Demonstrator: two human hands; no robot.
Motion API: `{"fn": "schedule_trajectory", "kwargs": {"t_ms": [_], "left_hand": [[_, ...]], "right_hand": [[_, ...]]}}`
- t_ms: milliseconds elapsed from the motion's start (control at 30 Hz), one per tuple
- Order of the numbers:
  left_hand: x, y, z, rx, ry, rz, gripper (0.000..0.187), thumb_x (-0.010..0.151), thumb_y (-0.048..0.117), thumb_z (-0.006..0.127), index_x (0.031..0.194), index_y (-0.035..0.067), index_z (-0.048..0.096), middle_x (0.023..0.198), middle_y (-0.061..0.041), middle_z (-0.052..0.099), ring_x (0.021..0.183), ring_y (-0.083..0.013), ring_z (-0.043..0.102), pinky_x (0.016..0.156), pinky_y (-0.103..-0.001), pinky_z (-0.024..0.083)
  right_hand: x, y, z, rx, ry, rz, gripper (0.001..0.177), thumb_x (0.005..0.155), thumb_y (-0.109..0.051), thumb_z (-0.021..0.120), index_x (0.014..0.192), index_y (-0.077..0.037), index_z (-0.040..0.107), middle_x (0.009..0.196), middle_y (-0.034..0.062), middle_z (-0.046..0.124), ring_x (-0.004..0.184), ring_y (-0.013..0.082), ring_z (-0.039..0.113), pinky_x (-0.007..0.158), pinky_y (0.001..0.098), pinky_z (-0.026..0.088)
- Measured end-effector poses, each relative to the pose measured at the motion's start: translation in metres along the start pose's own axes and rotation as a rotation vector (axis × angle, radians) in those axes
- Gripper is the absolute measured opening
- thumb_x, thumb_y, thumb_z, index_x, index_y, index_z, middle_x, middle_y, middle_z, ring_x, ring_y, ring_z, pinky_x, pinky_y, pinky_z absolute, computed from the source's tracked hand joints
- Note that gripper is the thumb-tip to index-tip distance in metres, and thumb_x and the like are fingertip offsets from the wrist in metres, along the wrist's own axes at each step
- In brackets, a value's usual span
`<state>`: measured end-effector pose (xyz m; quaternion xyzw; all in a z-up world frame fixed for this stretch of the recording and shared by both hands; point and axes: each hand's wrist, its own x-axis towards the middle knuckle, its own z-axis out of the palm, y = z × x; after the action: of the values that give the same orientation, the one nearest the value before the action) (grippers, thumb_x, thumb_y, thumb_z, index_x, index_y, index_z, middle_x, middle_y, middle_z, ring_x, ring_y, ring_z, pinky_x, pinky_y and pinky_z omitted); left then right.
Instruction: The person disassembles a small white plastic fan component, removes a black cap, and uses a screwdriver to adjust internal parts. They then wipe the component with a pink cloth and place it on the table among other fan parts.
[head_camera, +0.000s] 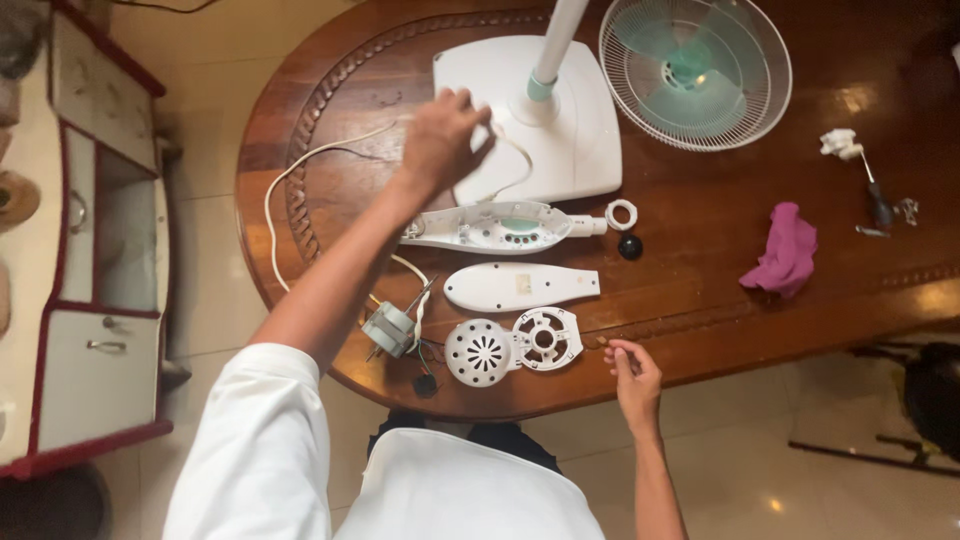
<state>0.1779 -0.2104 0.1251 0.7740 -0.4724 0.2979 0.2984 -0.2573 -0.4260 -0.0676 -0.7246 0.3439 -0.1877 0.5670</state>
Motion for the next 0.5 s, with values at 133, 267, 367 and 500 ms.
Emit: {"fn": "schedule_trajectory", "kwargs": {"t_ms": [133,267,367,500], "left_hand": [[0.015,-0.028,-0.042,-0.11,0.01,-0.468,0.017,0.096,0.021,0.074,0.091,0.006,0.068,0.074,-0.01,0.071,0.064,-0.0244,0.069,0.056,-0.041,0.052],[0.005,-0.039,-0.088,-0.263,0.191,-0.57,0.024,0.101,0.027,0.07,0.089,0.007,0.071,0.076,-0.008,0.077,0.067,-0.0171,0.076,0.06,-0.032,0.058],[-0.011,-0.037,-0.117,-0.39,0.179,-0.628,0.026,0.106,0.027,0.066,0.094,0.006,0.073,0.076,-0.007,0.078,0.07,-0.0135,0.077,0.064,-0.029,0.058],[-0.045,-0.013,-0.15,-0.525,0.109,-0.636,0.024,0.108,0.025,0.064,0.105,0.003,0.075,0.086,-0.006,0.077,0.078,-0.0133,0.076,0.068,-0.027,0.059]], "right_hand": [[0.029,-0.014,0.012,0.044,-0.105,-0.046,0.019,0.104,-0.013,0.059,0.116,-0.002,0.07,0.102,0.0058,0.074,0.091,0.012,0.07,0.074,0.0244,0.054],[0.048,-0.035,0.018,0.06,-0.219,-0.054,0.019,0.103,-0.012,0.059,0.115,-0.002,0.07,0.101,0.0044,0.073,0.09,0.0115,0.069,0.074,0.0246,0.055],[0.06,-0.047,0.021,0.021,-0.283,0.01,0.019,0.103,-0.013,0.059,0.114,-0.002,0.07,0.099,0.0039,0.073,0.088,0.0114,0.068,0.07,0.026,0.053],[0.08,-0.05,0.02,0.017,-0.369,-0.16,0.018,0.104,-0.012,0.059,0.112,-0.002,0.071,0.1,0.0039,0.073,0.09,0.0117,0.069,0.079,0.024,0.056]]}}
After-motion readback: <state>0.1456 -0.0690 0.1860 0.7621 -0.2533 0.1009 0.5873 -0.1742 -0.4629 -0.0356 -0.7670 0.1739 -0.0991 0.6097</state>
